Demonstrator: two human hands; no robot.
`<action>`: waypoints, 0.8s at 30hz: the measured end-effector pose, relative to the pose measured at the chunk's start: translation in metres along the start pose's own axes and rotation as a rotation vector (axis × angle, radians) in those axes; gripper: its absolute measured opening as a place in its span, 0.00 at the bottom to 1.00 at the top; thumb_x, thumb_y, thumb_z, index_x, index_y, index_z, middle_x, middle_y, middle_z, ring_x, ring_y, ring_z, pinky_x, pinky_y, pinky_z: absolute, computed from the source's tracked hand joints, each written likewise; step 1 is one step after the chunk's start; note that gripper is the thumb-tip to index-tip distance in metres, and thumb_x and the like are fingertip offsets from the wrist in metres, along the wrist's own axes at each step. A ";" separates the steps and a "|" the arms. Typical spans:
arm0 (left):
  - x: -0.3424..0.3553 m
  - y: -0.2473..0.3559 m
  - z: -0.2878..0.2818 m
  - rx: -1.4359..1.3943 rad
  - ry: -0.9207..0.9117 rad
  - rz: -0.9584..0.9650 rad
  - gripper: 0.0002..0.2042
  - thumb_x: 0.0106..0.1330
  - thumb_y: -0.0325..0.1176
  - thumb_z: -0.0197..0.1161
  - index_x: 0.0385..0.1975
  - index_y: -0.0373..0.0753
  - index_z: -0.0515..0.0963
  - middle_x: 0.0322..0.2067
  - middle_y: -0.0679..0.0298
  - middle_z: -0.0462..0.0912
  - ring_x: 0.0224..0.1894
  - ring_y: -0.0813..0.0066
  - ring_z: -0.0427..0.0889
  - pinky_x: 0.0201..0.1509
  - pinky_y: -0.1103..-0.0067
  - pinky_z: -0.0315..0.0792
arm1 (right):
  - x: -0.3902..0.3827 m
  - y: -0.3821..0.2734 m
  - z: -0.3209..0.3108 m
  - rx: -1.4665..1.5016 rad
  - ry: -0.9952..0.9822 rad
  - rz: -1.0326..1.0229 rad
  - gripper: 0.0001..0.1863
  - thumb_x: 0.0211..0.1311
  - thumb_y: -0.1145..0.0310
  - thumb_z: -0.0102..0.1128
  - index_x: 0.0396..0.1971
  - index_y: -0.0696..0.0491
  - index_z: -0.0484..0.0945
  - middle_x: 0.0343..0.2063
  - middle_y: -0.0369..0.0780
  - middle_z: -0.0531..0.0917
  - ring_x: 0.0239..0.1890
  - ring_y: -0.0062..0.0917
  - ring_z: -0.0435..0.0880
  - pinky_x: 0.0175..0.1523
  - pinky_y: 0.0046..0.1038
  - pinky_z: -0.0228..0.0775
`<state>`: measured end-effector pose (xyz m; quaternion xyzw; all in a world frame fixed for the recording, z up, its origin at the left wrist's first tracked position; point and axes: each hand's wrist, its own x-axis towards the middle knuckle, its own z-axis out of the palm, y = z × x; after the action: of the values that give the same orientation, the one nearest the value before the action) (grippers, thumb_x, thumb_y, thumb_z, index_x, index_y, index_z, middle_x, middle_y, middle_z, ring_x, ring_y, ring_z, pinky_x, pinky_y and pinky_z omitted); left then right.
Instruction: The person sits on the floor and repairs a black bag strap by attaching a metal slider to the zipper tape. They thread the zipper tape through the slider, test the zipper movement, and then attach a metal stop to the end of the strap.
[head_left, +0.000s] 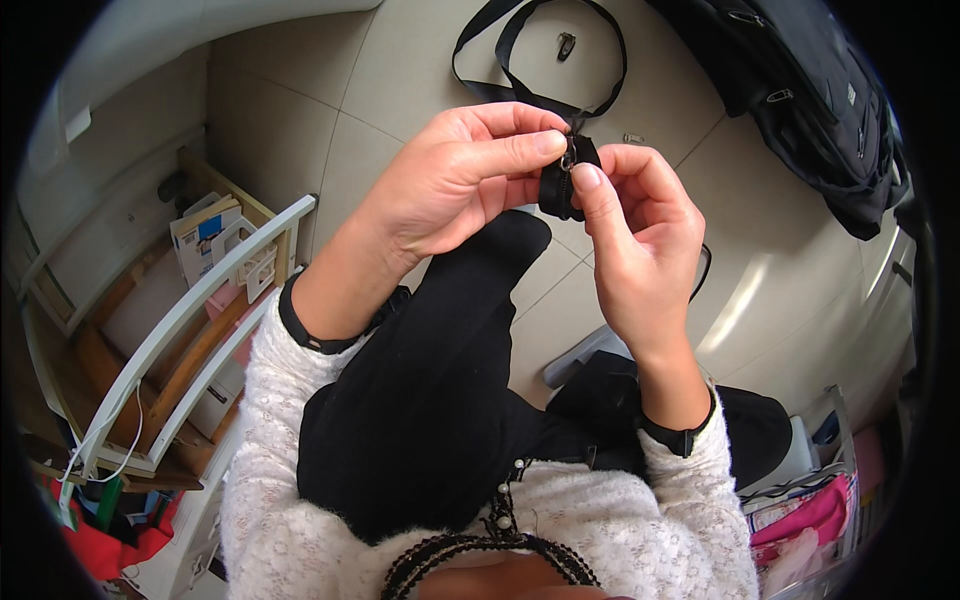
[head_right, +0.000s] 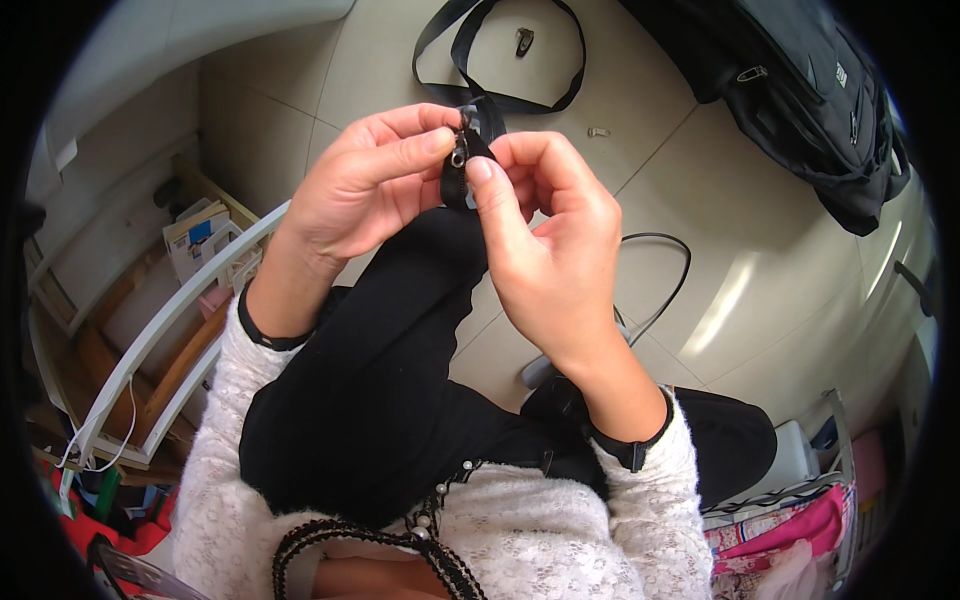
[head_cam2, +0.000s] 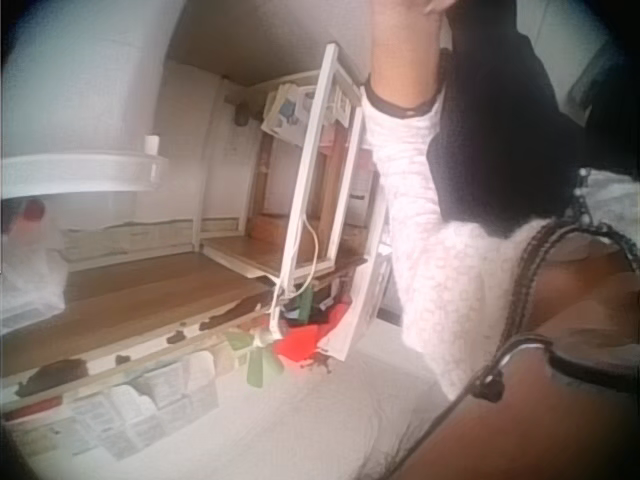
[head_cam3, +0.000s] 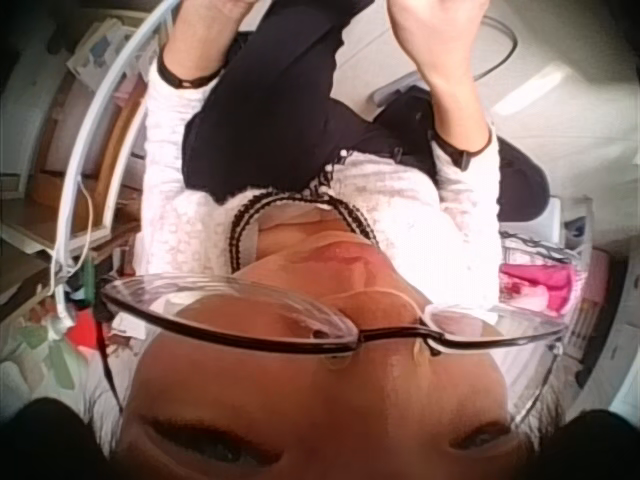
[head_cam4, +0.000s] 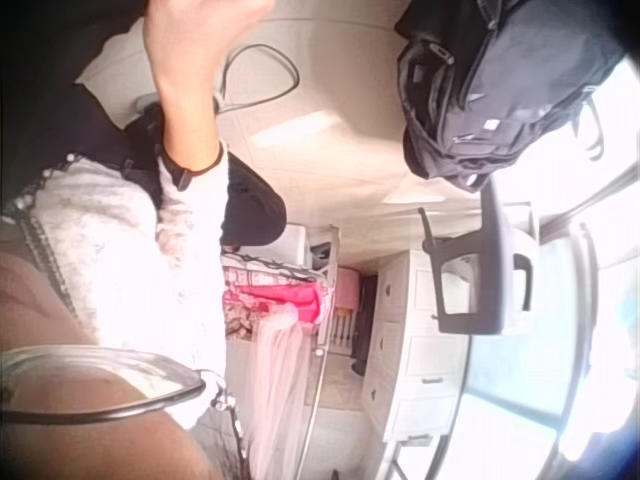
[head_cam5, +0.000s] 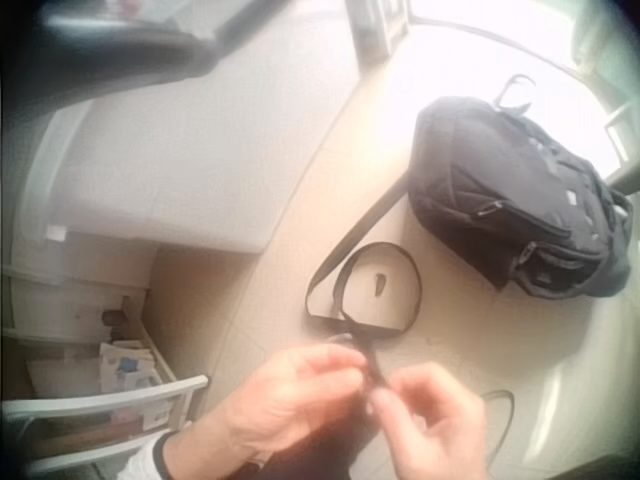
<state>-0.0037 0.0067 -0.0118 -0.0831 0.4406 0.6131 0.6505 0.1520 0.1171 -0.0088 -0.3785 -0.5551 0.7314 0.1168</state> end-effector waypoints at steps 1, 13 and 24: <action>0.000 0.000 -0.001 -0.001 -0.011 -0.020 0.12 0.73 0.30 0.65 0.51 0.33 0.79 0.44 0.60 0.85 0.46 0.73 0.85 0.54 0.74 0.80 | 0.000 0.000 0.000 -0.022 0.005 -0.015 0.06 0.71 0.72 0.65 0.39 0.60 0.80 0.29 0.32 0.83 0.30 0.10 0.78 0.35 0.14 0.68; -0.003 0.001 -0.004 0.153 -0.054 -0.008 0.11 0.74 0.29 0.62 0.52 0.35 0.80 0.46 0.62 0.86 0.48 0.74 0.85 0.53 0.75 0.80 | 0.005 -0.004 -0.008 0.266 -0.082 0.236 0.05 0.67 0.74 0.66 0.36 0.60 0.81 0.26 0.33 0.83 0.27 0.13 0.78 0.33 0.15 0.69; 0.000 -0.003 -0.005 0.138 -0.070 0.049 0.11 0.74 0.28 0.63 0.53 0.34 0.79 0.48 0.62 0.85 0.49 0.74 0.84 0.53 0.74 0.81 | 0.008 -0.003 -0.016 0.401 -0.138 0.345 0.07 0.68 0.72 0.65 0.41 0.60 0.81 0.29 0.36 0.83 0.26 0.16 0.81 0.34 0.18 0.74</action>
<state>-0.0035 0.0032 -0.0164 -0.0057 0.4606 0.5994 0.6546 0.1564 0.1348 -0.0109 -0.3862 -0.3328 0.8599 0.0251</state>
